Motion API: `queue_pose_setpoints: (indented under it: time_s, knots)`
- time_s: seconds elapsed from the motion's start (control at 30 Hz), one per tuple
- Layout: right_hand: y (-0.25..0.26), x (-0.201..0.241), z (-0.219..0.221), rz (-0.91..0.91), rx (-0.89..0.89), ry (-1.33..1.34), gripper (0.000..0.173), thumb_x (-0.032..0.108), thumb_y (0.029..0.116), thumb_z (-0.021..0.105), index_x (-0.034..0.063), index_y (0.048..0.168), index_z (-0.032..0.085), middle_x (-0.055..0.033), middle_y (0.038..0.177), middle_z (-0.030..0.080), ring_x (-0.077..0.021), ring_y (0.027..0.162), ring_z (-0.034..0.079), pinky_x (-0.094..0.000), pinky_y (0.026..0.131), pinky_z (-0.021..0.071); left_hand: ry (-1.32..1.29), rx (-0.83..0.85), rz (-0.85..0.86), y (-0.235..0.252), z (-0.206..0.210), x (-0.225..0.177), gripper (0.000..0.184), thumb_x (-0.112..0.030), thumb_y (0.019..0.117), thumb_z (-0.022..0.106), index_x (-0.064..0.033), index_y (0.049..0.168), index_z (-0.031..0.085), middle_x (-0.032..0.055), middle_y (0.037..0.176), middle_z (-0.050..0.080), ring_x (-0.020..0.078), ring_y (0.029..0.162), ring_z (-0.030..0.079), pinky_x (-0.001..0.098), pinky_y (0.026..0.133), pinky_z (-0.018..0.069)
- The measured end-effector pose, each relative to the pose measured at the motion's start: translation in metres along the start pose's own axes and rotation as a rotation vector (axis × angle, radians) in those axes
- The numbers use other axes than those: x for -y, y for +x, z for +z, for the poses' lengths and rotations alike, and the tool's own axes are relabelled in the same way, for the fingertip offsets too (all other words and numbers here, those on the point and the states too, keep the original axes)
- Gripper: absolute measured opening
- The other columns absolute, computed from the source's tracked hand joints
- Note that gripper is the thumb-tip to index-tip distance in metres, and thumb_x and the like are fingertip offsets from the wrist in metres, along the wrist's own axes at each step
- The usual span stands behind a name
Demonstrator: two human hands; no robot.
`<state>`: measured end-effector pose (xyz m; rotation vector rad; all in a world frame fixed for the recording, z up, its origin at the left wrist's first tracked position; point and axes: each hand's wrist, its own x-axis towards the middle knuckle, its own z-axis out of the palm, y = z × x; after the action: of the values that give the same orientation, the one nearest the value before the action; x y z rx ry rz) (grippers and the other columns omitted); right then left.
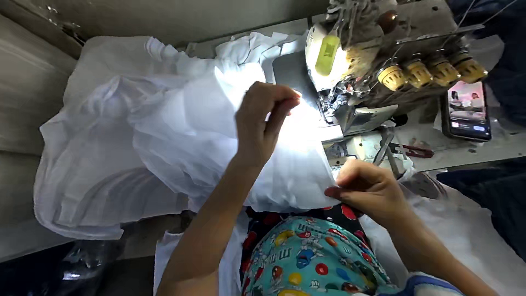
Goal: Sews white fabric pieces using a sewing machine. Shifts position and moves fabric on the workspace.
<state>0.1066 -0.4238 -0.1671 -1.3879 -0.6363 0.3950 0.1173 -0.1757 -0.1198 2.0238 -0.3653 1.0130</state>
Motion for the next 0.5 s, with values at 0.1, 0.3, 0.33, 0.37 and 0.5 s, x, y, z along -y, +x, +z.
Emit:
queue_pose_setpoints:
  time_s: [0.1,0.3,0.33,0.37,0.5]
  knots:
    - [-0.020,-0.030,-0.010,0.267,-0.104,-0.040,0.025,0.006,0.0774,0.080,0.0108,0.096,0.065,0.0107,0.082,0.067,0.0033,0.069,0.063,-0.0145,0.064,0.0543,-0.151,0.210,-0.297,-0.019,0.037,0.022,0.010,0.000,0.0940,0.064,0.0059,0.092,0.071,0.0108,0.091,0.069,0.0065,0.083,0.065,0.0194,0.079,0.0544]
    - [-0.024,-0.048,-0.019,0.160,0.018,0.019,0.010,0.022,0.0925,0.072,0.0131,0.096,0.075,0.0123,0.089,0.069,0.0060,0.085,0.061,-0.0137,0.077,0.0514,-0.268,0.412,-0.470,-0.009,0.031,0.012,0.007,-0.004,0.0966,0.065,0.0020,0.094,0.069,0.0003,0.083,0.064,-0.0035,0.064,0.057,0.0110,0.059,0.0500]
    - [-0.020,-0.050,-0.018,0.124,0.023,0.030,0.009,0.023,0.0934,0.071,0.0147,0.091,0.075,0.0127,0.089,0.069,0.0058,0.089,0.061,-0.0143,0.081,0.0507,-0.277,0.421,-0.504,-0.005,0.028,0.009,0.006,-0.004,0.0969,0.065,0.0010,0.094,0.068,-0.0008,0.081,0.064,-0.0034,0.060,0.056,0.0111,0.055,0.0493]
    - [-0.018,-0.051,-0.019,0.105,0.018,0.044,0.008,0.022,0.0931,0.072,0.0165,0.089,0.075,0.0128,0.091,0.069,0.0049,0.094,0.062,-0.0151,0.085,0.0515,-0.274,0.428,-0.523,-0.001,0.025,0.004,0.006,-0.004,0.0971,0.065,0.0003,0.094,0.068,-0.0016,0.079,0.064,-0.0031,0.058,0.056,0.0113,0.054,0.0491]
    - [-0.014,-0.054,-0.024,0.083,-0.034,0.125,0.005,0.014,0.0883,0.077,0.0189,0.088,0.076,0.0103,0.099,0.072,0.0002,0.101,0.065,-0.0186,0.089,0.0549,-0.190,0.439,-0.475,0.008,0.013,-0.013,0.006,-0.004,0.0970,0.065,-0.0015,0.095,0.069,-0.0021,0.084,0.070,-0.0013,0.069,0.066,0.0139,0.064,0.0570]
